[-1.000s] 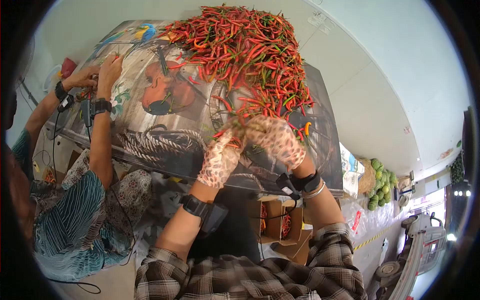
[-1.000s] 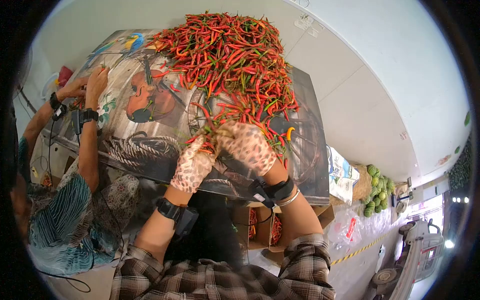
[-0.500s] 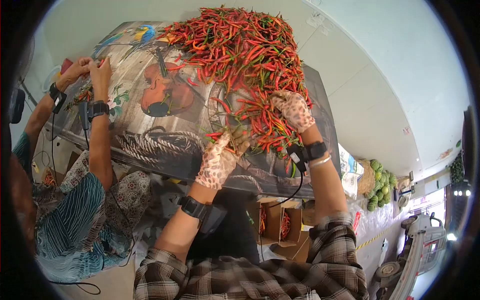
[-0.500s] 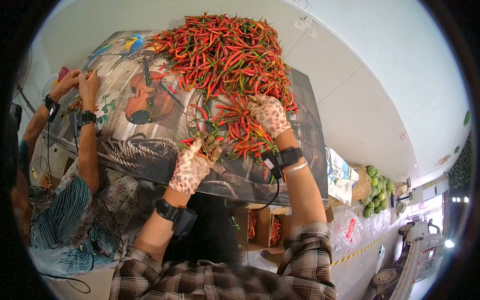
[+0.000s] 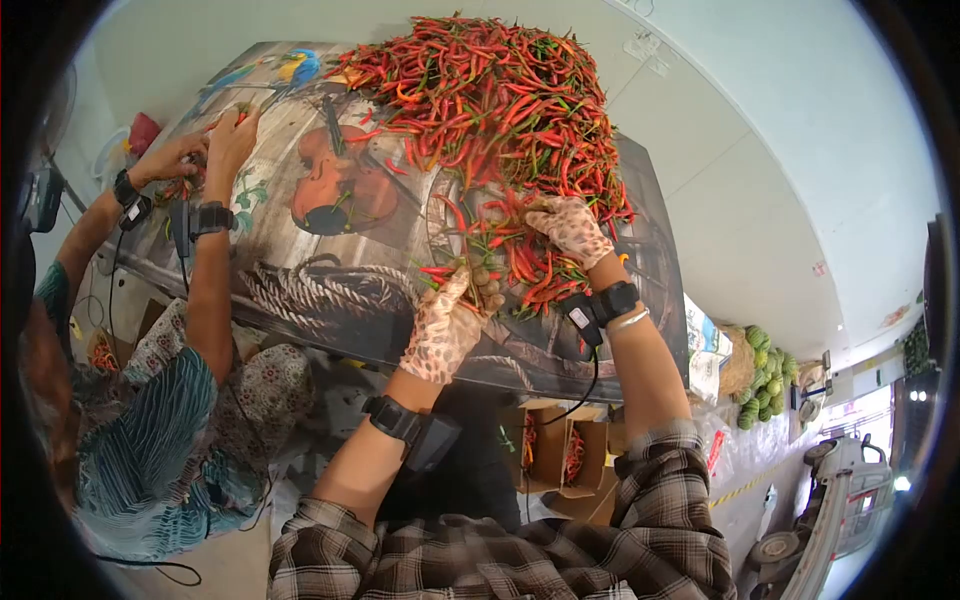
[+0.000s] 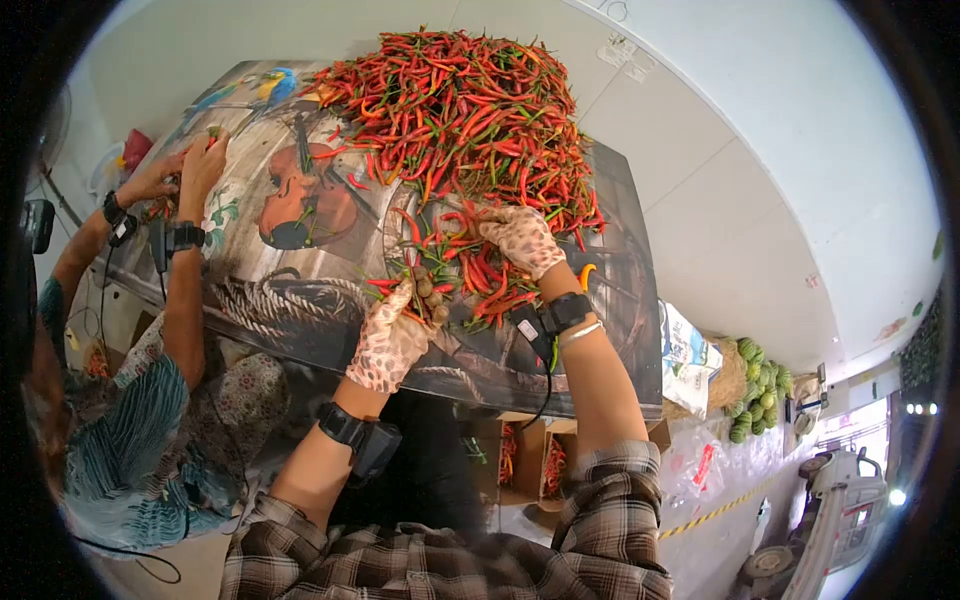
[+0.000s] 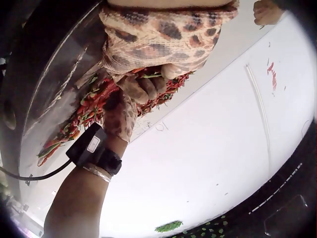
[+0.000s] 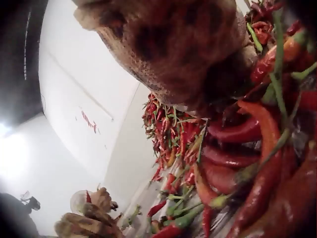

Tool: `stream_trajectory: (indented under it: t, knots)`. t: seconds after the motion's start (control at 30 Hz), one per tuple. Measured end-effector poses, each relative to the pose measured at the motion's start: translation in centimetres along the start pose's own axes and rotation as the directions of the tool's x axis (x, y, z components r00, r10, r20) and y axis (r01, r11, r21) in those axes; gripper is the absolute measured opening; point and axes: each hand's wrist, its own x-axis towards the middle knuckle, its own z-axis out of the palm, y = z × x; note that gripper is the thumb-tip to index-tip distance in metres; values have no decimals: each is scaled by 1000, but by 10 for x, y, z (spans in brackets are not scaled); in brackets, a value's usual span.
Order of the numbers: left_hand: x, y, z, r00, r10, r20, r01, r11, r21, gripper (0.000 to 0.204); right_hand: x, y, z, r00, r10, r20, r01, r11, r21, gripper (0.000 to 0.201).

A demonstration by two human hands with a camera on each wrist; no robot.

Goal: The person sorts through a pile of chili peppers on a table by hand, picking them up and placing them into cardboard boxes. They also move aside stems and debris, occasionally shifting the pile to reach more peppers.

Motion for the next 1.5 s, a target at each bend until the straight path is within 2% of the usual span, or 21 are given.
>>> stream_trajectory:
  t: [0.03,0.1,0.13,0.17,0.23,0.3,0.37,0.4,0.43,0.53,0.77,0.83,0.93,1.07,1.13,1.27,1.33,1.37,1.43,1.47,1.5]
  knots:
    - [-1,0,1,1000,1,-1,-1,1000,-4,19,-2,-1,-1,1000,0,3,0,1000,-3,32]
    - [-1,0,2,1000,6,-20,-6,1000,-18,19,-8,-4,-6,997,81,16,-82,956,281,29]
    - [-1,-1,1,1000,2,-18,-3,1000,-19,19,-14,-6,-9,1000,-7,-7,8,961,277,26]
    - [1,0,-2,1000,0,-25,0,1000,-3,19,-20,-9,-12,1000,-4,-10,7,961,275,26]
    - [2,-1,-2,1000,-3,-31,3,1000,12,20,-29,-15,-16,999,-28,-15,31,726,687,23]
    - [2,-1,-1,999,-1,-48,0,1000,-26,19,-29,-7,-20,998,8,-63,31,801,598,20]
    - [2,0,-1,999,-6,-37,5,999,-31,19,-32,-2,-24,990,143,20,-118,720,684,21]
    - [3,0,-2,1000,-12,-28,11,999,-38,19,-33,0,-17,991,120,-59,-31,636,771,24]
    - [4,0,-4,1000,-13,-27,12,999,-36,19,-34,2,-19,991,120,-61,-30,636,771,24]
    - [4,0,-5,999,-37,-17,36,998,-46,19,-39,5,-28,980,196,-20,-171,898,405,31]
    - [6,-1,-6,1000,-18,7,18,999,-48,17,-45,14,-28,988,131,-87,-80,895,438,27]
    - [7,-1,-7,999,-24,40,27,997,-67,17,-46,13,-26,990,106,-91,-35,823,566,26]
    - [7,-2,-8,1000,-21,16,22,998,-51,17,-50,6,-25,987,137,-90,-59,808,586,25]
    - [8,-2,-10,999,-20,37,22,997,-69,17,-50,8,-26,990,117,-77,-62,860,507,26]
    - [6,-1,-6,1000,-14,26,16,998,-69,17,-49,10,-23,988,36,-149,39,879,476,27]
    - [1,0,0,1000,-10,-19,10,1000,-20,17,-49,7,-24,990,91,-111,-22,861,508,25]
    - [2,0,0,1000,-3,-19,3,1000,-16,17,-47,10,-23,985,171,6,-127,704,699,25]
    - [2,0,-1,1000,-9,-20,8,1000,-28,16,-47,12,-22,985,171,8,-127,704,698,25]
    - [3,0,-1,1000,-14,-23,13,999,-42,16,-46,11,-20,998,-40,-49,61,814,577,21]
    - [3,0,-1,999,-13,-29,12,999,-36,16,-46,10,-18,998,-40,-46,60,815,577,21]
    - [3,0,-2,999,-12,-36,11,999,-30,16,-45,7,-14,998,27,-62,23,724,690,21]
